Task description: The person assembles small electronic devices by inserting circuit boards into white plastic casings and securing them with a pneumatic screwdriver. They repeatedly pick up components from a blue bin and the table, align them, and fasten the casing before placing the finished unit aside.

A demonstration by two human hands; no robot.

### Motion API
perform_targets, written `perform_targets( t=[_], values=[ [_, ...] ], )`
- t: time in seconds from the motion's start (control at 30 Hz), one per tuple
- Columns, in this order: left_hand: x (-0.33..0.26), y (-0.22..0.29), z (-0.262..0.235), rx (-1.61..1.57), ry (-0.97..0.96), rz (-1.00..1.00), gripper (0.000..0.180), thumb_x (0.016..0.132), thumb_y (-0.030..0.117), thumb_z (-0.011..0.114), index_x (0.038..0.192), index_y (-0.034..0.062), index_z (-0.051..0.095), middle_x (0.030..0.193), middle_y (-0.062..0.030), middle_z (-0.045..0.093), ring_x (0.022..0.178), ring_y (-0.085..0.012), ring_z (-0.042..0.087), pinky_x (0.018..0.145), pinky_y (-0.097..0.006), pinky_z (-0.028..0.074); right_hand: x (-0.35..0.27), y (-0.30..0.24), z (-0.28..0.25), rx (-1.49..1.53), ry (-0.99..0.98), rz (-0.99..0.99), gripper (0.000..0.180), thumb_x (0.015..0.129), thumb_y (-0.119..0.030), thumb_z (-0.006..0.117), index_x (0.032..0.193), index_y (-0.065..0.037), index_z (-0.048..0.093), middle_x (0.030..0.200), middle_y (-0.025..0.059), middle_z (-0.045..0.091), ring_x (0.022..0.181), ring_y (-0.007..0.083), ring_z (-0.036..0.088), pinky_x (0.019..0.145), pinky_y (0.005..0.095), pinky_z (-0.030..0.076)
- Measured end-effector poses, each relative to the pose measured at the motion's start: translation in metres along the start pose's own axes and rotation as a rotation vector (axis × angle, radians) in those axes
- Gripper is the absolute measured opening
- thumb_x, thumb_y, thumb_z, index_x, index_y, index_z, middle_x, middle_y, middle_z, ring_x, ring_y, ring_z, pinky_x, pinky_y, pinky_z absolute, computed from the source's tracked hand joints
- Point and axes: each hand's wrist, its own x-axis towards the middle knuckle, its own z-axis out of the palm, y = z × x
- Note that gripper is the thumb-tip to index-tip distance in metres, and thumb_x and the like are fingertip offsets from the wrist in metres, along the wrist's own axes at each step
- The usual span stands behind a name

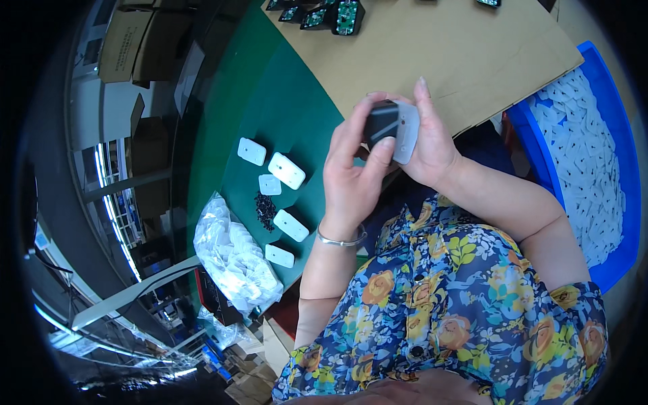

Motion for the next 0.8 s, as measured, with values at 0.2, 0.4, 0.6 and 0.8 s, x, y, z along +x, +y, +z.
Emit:
perform_targets(
  t=[0.2,0.4,0.6,0.8],
  values=[
    [-0.004,-0.009,-0.006,-1.104,0.128,-0.427,0.05,0.09,0.021,0.051,0.135,0.0127,0.031,0.117,-0.0092,0.052,0.097,-0.0177,0.055,0.081,-0.034,0.049,-0.003,-0.013,-0.01,0.32,-0.124,0.088,0.07,0.088,-0.059,0.032,0.119,0.003,0.042,0.113,0.0161,0.051,0.108,0.0253,0.05,0.095,0.0362,0.041],
    [-0.005,-0.022,-0.007,-1.394,0.128,-0.503,0.049,0.09,0.032,0.05,0.13,0.0103,0.034,0.11,-0.0137,0.054,0.091,-0.0223,0.057,0.073,-0.033,0.051,-0.006,-0.013,-0.004,0.247,0.064,0.066,0.059,0.09,-0.046,0.038,0.121,0.004,0.037,0.12,0.0216,0.045,0.115,0.0307,0.045,0.102,0.0395,0.036],
    [0.005,-0.017,-0.006,-0.823,0.223,-0.628,0.039,0.091,0.026,0.04,0.122,0.0021,0.04,0.102,-0.0176,0.057,0.069,-0.0241,0.063,0.054,-0.028,0.052,-0.011,-0.024,-0.014,0.113,0.045,0.0,0.043,0.083,-0.012,0.044,0.121,0.006,0.038,0.125,0.0227,0.043,0.12,0.0331,0.041,0.105,0.0403,0.032],
    [0.008,-0.034,0.003,0.09,0.093,-0.324,0.041,0.092,0.022,0.041,0.124,-0.0019,0.039,0.099,-0.0122,0.056,0.069,-0.0158,0.062,0.054,-0.025,0.048,-0.025,-0.034,-0.011,0.135,-0.067,-0.015,0.048,0.082,-0.011,0.044,0.125,0.008,0.034,0.128,0.0226,0.04,0.124,0.0327,0.036,0.108,0.0405,0.026]
  ],
)
